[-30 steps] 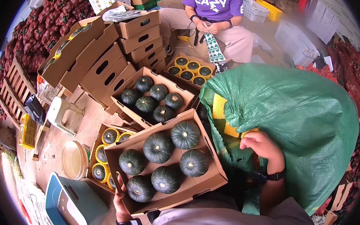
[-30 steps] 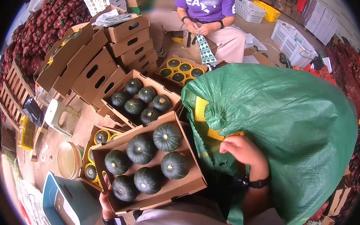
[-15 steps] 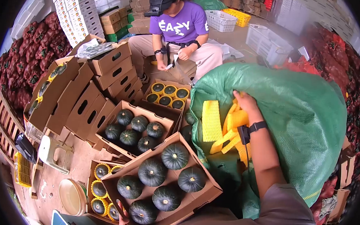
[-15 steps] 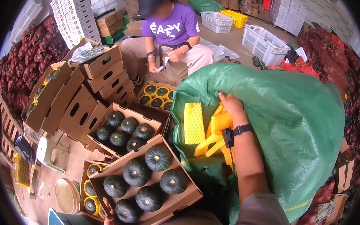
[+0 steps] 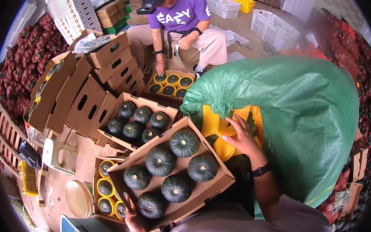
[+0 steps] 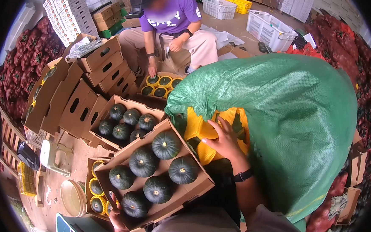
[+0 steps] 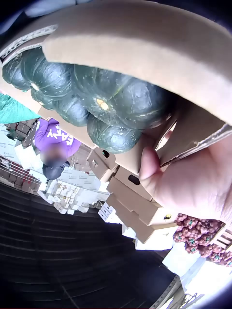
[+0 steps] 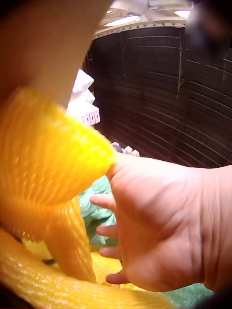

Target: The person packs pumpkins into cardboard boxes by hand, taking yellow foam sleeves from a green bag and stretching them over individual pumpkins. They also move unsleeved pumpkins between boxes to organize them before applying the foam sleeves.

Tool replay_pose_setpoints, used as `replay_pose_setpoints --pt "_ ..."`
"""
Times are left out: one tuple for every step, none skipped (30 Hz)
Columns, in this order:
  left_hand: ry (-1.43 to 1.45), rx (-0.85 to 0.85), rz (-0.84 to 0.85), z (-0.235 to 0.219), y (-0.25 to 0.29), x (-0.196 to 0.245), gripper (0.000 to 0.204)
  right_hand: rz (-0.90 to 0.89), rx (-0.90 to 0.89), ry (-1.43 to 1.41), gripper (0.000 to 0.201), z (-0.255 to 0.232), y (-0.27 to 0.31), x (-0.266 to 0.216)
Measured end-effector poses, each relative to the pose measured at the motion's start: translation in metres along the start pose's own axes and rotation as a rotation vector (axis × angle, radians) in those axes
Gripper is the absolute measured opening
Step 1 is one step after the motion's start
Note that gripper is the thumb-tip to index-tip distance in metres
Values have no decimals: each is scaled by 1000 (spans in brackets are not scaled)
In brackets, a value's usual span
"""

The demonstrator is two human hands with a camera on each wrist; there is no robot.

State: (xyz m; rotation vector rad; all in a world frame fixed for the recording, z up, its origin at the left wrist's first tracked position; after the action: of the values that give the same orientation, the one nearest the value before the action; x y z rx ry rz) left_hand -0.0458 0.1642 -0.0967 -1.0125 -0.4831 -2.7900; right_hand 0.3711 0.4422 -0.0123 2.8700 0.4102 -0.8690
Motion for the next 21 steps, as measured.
replay_pose_setpoints --pt "7 23 12 5 2 1 81 -4 14 147 73 -7 7 -15" --pt "-26 -20 11 7 2 1 79 167 -98 234 84 -1 13 -8" --pt "-43 -20 21 8 1 1 79 254 -202 233 81 13 14 -2" --pt "-58 -20 29 9 1 2 78 342 -307 232 79 27 18 3" --pt "-72 -19 35 8 1 1 78 430 -414 231 77 42 27 12" --pt "-62 -42 47 -13 0 -2 76 372 -296 420 74 62 26 41" --pt "-74 -60 43 -11 0 -3 76 372 -327 326 73 63 26 50" --pt "-83 -75 43 -9 -2 -3 75 365 -359 235 73 62 21 54" --pt "-92 -81 44 -4 1 -2 75 356 -398 145 73 66 20 58" --pt "-175 -45 55 -3 6 3 74 254 -259 202 73 58 18 52" --pt "-258 -15 66 1 11 10 73 244 -222 170 72 50 21 57" --pt "-338 12 81 9 14 16 72 230 -181 141 72 28 20 50" --pt "-418 41 93 12 16 20 71 218 -142 112 71 5 21 38" --pt "-510 -104 133 -4 20 24 71 203 -114 51 70 -22 25 18" --pt "-576 29 170 2 26 34 71 102 -100 90 68 -41 27 -1" --pt "-644 168 204 24 36 50 71 42 -187 -62 70 -52 29 -20" --pt "-712 312 236 40 48 69 71 -157 -295 -275 72 -59 32 -50" --pt "-779 262 255 55 50 81 71 -279 -459 -630 74 -56 38 -82" --pt "-845 210 276 69 51 91 71 -431 -596 -1194 75 -72 56 -140" --pt "-891 112 284 87 47 98 76 -191 -836 -1944 78 -38 66 -150" --pt "-859 55 353 112 49 103 81 -638 -757 -1223 79 -47 62 -191"
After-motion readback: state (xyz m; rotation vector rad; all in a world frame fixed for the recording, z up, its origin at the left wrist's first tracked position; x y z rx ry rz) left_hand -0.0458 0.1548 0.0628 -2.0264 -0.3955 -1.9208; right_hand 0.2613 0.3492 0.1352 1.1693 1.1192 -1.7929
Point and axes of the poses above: each hand's wrist, its own y-axis away from the middle knuckle, its own z-axis out of the palm, x = y × z, the point moved 10 cm from there along -y, towards the middle knuckle, and after that the axes turned 14 degrees about -x, right-handed, at the moved point
